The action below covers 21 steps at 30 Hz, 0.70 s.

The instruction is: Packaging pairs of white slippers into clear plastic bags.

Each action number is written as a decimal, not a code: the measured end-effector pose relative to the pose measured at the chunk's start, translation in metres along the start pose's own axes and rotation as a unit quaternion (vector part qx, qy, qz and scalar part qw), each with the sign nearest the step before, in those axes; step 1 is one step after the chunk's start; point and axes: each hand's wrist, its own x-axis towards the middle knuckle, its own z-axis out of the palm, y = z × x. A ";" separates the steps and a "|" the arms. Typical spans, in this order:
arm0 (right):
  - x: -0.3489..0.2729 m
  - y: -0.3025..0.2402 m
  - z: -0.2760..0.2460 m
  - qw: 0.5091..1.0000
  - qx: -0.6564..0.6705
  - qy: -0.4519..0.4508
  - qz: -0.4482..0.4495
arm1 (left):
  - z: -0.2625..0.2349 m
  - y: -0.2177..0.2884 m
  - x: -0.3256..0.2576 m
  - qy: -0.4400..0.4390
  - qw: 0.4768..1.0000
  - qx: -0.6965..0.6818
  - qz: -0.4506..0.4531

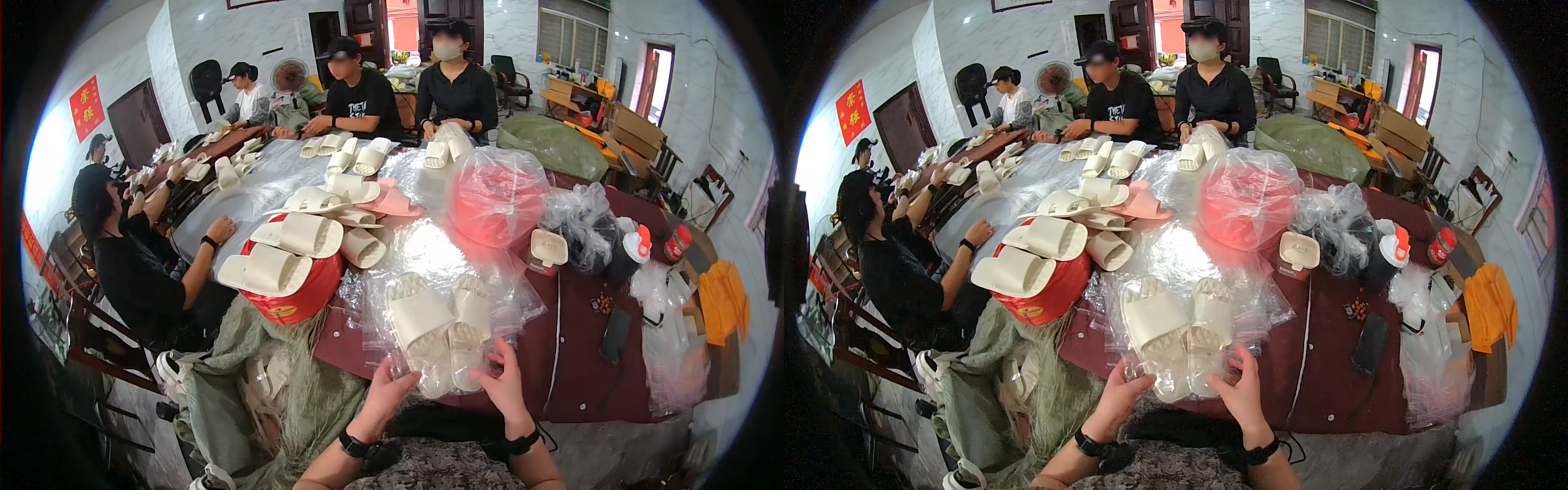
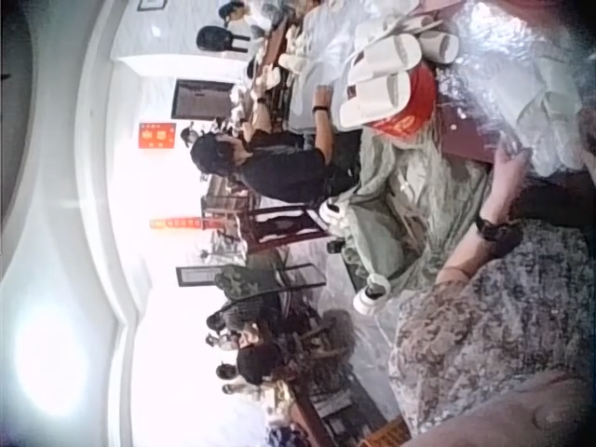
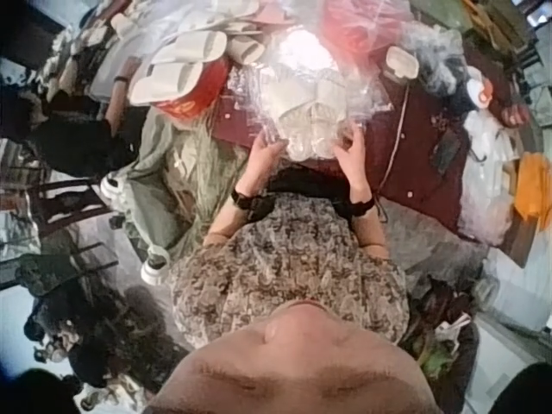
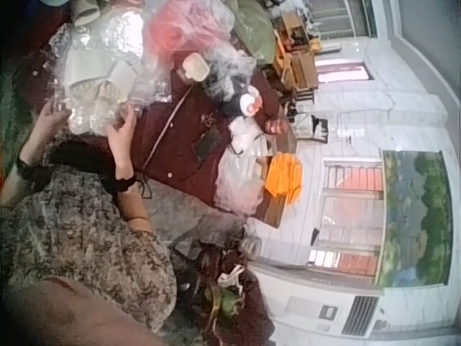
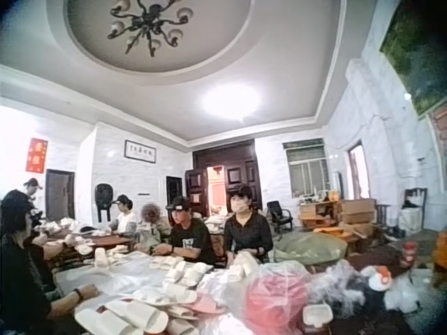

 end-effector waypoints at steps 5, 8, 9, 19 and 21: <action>-0.004 -0.002 0.001 0.998 0.056 -0.028 0.025 | -0.006 0.015 -0.012 -0.028 0.999 -0.015 0.033; -0.004 -0.009 0.000 0.991 0.111 -0.058 0.045 | -0.015 0.028 -0.021 -0.052 0.998 0.013 0.041; -0.003 -0.010 -0.001 0.988 0.120 -0.079 0.056 | -0.017 0.033 -0.025 -0.059 0.997 0.030 0.041; 0.004 -0.032 0.000 0.940 0.203 -0.251 0.114 | -0.025 0.062 -0.039 -0.016 0.995 -0.084 -0.052; 0.009 -0.034 -0.001 0.944 0.182 -0.248 0.116 | -0.035 0.059 -0.037 -0.028 0.996 -0.071 -0.050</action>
